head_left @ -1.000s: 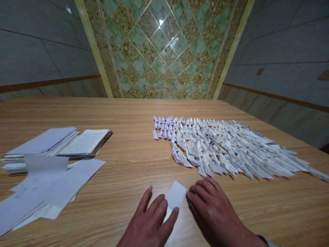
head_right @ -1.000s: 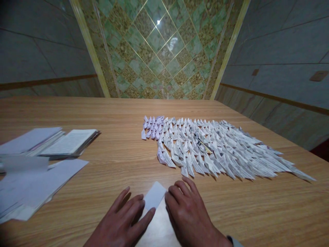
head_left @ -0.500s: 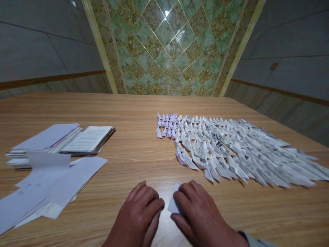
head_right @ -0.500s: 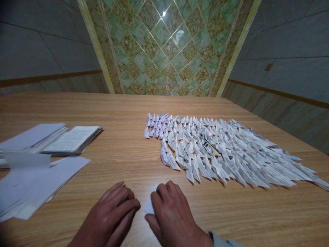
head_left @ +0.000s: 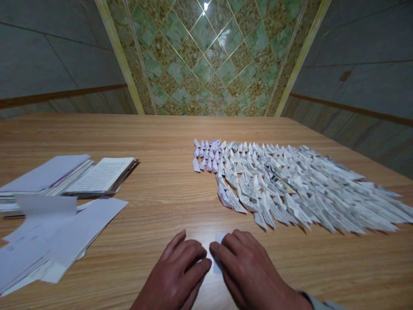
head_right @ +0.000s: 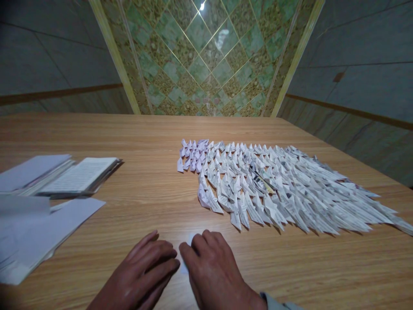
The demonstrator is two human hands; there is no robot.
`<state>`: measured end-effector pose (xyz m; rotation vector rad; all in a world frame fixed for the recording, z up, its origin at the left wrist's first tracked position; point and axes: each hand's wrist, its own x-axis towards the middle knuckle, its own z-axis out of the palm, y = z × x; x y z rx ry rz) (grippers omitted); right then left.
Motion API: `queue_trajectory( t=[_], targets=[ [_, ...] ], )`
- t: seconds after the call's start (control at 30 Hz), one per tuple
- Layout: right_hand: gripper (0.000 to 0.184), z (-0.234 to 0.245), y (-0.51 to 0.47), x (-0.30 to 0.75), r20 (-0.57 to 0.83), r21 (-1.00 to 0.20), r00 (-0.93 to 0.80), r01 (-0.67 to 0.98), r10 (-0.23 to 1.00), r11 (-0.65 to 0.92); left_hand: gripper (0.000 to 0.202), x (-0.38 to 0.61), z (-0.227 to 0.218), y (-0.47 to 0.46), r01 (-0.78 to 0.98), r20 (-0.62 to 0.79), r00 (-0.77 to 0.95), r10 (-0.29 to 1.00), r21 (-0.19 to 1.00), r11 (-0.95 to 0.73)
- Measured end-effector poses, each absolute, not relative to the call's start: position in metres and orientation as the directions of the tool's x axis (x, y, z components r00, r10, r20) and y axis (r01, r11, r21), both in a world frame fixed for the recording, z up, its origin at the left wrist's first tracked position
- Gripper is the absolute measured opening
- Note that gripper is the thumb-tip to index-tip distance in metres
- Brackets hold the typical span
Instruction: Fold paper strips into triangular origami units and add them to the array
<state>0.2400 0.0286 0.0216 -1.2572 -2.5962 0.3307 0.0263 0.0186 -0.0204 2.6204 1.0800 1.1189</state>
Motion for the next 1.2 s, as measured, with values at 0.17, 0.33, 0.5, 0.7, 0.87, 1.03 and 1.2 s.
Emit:
queue_trajectory(
  t=[0.17,0.33,0.5,0.7,0.87,1.03,1.2],
  targets=[
    [0.020,0.017,0.029,0.240,0.229,-0.418,-0.563,0.680,0.794,0.603,0.028,0.022,-0.011,0.019,0.557,0.584,0.543,0.603,0.287,-0.779],
    [0.020,0.023,0.033,0.237,0.288,-0.840,-0.387,0.338,0.876,0.425,0.035,0.020,0.004,0.018,0.586,0.576,0.583,0.574,0.192,-0.787],
    [0.020,0.023,0.037,0.234,0.096,-0.991,-0.303,0.058,0.948,0.119,0.025,0.020,-0.001,0.016,0.629,0.621,0.470,0.628,0.264,-0.731],
    [0.016,0.017,0.035,0.230,0.141,-0.981,-0.299,0.085,0.944,0.173,0.020,0.026,0.002,0.017,0.643,0.621,0.511,0.594,0.182,-0.744],
    [0.017,0.017,0.037,0.230,0.201,-0.933,-0.289,0.235,0.936,0.273,0.025,0.031,0.010,0.020,0.584,0.597,0.538,0.595,0.245,-0.774],
    [0.030,0.016,0.039,0.234,0.447,-0.709,-0.320,0.442,0.835,0.549,0.031,0.028,0.010,0.023,0.573,0.560,0.572,0.599,0.249,-0.781],
    [0.024,0.028,0.030,0.237,0.536,-0.469,-0.554,0.432,0.637,0.771,0.030,0.029,0.004,0.023,0.560,0.533,0.572,0.624,0.302,-0.772]
  ],
)
